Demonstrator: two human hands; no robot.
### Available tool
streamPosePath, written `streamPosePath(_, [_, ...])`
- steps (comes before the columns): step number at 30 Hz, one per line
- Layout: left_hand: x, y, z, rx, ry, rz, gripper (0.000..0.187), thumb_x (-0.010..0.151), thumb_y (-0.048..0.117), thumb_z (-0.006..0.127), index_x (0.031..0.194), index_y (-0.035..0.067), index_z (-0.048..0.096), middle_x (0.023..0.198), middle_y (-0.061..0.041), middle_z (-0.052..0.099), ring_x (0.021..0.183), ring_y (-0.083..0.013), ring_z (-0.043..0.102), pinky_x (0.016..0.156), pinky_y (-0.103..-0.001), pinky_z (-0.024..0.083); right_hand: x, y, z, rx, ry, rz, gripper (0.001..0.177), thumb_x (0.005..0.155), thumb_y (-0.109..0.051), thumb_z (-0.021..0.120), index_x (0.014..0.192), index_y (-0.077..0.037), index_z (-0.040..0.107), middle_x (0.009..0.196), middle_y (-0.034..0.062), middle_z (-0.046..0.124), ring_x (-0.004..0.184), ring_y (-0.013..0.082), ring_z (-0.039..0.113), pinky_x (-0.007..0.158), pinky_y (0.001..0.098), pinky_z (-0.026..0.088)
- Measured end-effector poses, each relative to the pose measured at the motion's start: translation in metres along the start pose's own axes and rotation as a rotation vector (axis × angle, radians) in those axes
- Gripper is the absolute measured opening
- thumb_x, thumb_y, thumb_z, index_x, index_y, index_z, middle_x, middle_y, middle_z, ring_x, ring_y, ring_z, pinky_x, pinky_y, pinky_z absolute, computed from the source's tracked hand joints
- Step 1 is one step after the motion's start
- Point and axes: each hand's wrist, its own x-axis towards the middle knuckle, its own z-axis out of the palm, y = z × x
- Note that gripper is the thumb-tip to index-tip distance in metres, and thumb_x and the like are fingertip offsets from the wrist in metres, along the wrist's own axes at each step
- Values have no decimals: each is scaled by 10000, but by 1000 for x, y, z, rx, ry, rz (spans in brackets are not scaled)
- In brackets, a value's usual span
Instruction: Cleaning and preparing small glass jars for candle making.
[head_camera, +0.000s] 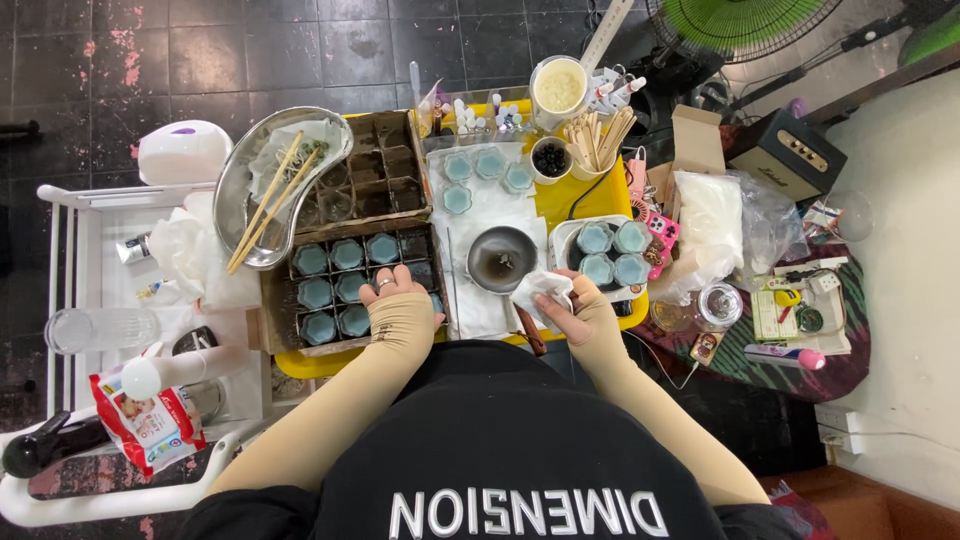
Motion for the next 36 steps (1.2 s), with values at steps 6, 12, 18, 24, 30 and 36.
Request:
streamPosePath(6, [15, 1, 18, -71, -51, -32, 670, 683, 446, 909, 1084, -37, 672, 1314, -182, 469, 1261, -367, 388, 924, -489, 320, -6, -7, 3, -47, 19, 42, 356, 941, -61, 698, 1278, -5, 597, 1119, 85, 729, 1027, 116, 679, 890, 263, 535])
streamPosePath(12, [24, 2, 19, -214, -85, -139, 1024, 574, 437, 976, 1310, -41, 447, 1321, -228, 457, 1202, -367, 402, 983, -459, 329, -5, -1, 4, -66, 25, 21, 368, 924, -58, 705, 1273, -12, 597, 1093, 83, 742, 1003, 121, 698, 871, 258, 554])
streamPosePath(18, [7, -3, -31, -161, -75, -64, 869, 578, 494, 938, 1203, -10, 604, 1341, -186, 464, 1243, -348, 385, 1031, -459, 330, -7, -7, 3, -25, 24, 16, 348, 943, -28, 698, 1279, 11, 618, 1078, 89, 726, 994, 118, 671, 874, 258, 530])
streamPosePath(24, [-9, -45, -83, -267, -191, 77, 640, 705, 571, 831, 1065, 47, 756, 1234, -108, 563, 1220, -293, 475, 1048, -460, 347, -7, -11, 6, 36, 56, 33, 343, 934, -38, 683, 1267, -11, 604, 1093, 69, 726, 1004, 104, 678, 896, 248, 531])
streamPosePath(30, [-7, -64, -52, -1374, -405, 390, 529, 822, 364, 785, 1193, 4, 674, 1118, -74, 681, 1038, -169, 650, 938, -334, 516, -4, -18, 21, 157, -41, 108, 348, 981, -91, 619, 1314, 10, 606, 1136, 70, 721, 1021, 126, 677, 900, 263, 517])
streamPosePath(36, [-9, -41, -47, -2142, -770, 461, 605, 895, 296, 763, 1365, -28, 564, 1206, -90, 687, 1045, -141, 684, 921, -285, 568, -2, -37, 42, 225, -131, 132, 380, 985, -105, 611, 1349, 4, 596, 1176, 57, 712, 1063, 118, 668, 936, 273, 518])
